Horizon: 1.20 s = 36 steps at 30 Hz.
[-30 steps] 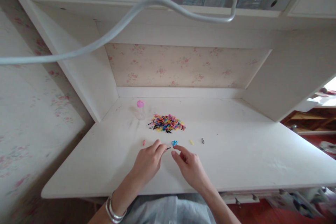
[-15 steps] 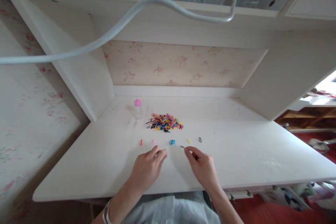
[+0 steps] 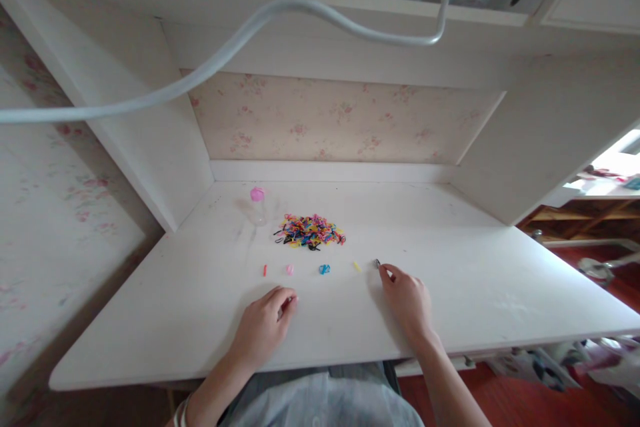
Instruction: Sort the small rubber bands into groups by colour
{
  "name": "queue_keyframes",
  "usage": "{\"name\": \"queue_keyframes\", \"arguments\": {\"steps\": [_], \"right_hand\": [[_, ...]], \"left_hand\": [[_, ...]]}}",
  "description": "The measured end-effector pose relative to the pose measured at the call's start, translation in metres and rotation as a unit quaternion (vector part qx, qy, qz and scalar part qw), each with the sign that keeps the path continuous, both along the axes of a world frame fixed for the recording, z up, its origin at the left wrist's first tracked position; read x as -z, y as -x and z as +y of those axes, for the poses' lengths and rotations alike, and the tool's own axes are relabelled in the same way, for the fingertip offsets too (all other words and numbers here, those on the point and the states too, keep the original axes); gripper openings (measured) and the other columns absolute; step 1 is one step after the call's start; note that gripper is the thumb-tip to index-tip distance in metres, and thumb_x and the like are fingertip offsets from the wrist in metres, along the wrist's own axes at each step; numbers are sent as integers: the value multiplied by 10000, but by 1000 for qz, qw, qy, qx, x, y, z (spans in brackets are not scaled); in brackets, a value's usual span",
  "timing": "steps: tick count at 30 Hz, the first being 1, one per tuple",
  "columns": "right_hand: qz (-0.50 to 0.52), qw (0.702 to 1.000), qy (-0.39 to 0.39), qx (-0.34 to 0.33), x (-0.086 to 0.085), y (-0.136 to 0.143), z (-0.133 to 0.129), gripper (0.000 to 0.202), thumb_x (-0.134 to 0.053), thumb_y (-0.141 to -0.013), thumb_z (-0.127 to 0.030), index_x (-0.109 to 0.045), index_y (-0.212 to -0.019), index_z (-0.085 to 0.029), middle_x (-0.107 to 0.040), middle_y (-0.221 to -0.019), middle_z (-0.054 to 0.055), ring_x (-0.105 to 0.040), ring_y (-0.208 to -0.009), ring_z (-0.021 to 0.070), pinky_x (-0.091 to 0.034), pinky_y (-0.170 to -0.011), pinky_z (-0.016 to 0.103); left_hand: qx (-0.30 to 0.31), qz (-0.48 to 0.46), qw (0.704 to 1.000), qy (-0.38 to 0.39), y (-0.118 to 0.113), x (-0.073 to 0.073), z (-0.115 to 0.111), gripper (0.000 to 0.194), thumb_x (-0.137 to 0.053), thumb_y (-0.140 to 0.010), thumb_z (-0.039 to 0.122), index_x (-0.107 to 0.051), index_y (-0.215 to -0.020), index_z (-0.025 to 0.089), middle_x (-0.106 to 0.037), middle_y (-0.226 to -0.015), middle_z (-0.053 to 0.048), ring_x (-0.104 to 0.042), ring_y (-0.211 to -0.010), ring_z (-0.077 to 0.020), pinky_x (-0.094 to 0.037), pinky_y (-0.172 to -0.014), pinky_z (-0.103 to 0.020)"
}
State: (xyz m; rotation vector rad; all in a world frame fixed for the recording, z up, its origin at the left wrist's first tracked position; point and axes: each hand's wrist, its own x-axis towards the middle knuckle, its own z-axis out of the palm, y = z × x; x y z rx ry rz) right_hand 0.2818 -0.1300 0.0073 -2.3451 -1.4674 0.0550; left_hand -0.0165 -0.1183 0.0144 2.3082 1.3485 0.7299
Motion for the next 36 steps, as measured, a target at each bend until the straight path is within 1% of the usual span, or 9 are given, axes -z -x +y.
{"name": "queue_keyframes", "arguments": {"steps": [6,10,14,18,25,28,31,33,36], "right_hand": [[-16,999,30,25,-2,1,4,377,-357,-890,-453,-683,-1016,-312,-714,-813,43,-633,-706,175,-326,-570,243],[-17,999,29,31,-1,0,4,385,-340,-892,-450,-676,-1024,-318,-713,-841,39,-632,-734,169,-336,-588,239],[-9,999,31,32,2,-1,3,365,-351,-878,-448,-680,-988,-335,-710,-806,31,-624,-714,178,-323,-575,245],[14,999,30,38,1,-1,1,345,-384,-853,-451,-687,-963,-328,-706,-781,26,-612,-688,172,-310,-565,242],[26,999,2,35,2,-1,-3,300,-406,-850,-410,-686,-912,-323,-694,-719,-1,-601,-642,154,-299,-547,238],[25,999,-10,17,-1,3,-1,307,-400,-863,-417,-676,-950,-316,-690,-719,-8,-608,-645,144,-316,-562,231],[2,1000,4,-26,-10,11,10,328,-377,-875,-430,-668,-975,-319,-696,-763,-8,-622,-684,151,-338,-576,230],[-18,997,24,-72,-19,16,25,338,-362,-881,-427,-651,-1028,-332,-702,-818,-4,-633,-745,164,-362,-596,232],[-52,988,71,-128,-30,20,55,370,-324,-896,-384,-597,-1144,-364,-690,-993,12,-632,-867,184,-405,-671,253]], "left_hand": [[-2,19,1000,-2,0,3,2,201,-399,-910,294,-593,-898,246,-674,-849,16,-619,-747,-130,-434,-679,-223],[1,33,999,-5,0,4,2,200,-401,-908,298,-593,-901,246,-677,-859,17,-624,-759,-135,-430,-681,-229],[2,40,999,-3,-1,3,2,194,-400,-910,296,-587,-896,248,-676,-857,26,-624,-761,-132,-424,-681,-229],[6,46,999,-3,-1,3,2,188,-402,-909,287,-586,-898,249,-675,-852,28,-622,-751,-130,-420,-674,-227],[7,50,999,-11,-1,4,1,192,-399,-910,283,-587,-895,246,-680,-869,21,-629,-773,-134,-415,-670,-225],[8,51,999,-12,-1,4,1,188,-401,-910,280,-586,-895,248,-680,-875,24,-633,-782,-135,-415,-677,-230],[8,49,999,-10,-1,4,2,182,-406,-908,275,-587,-900,252,-681,-886,29,-635,-794,-136,-415,-691,-236],[9,46,999,-6,-2,4,2,180,-410,-906,269,-589,-897,250,-681,-887,27,-635,-794,-137,-415,-689,-239],[10,43,999,-2,-3,2,3,185,-409,-905,257,-592,-886,244,-680,-878,19,-631,-788,-138,-417,-684,-239]]}}
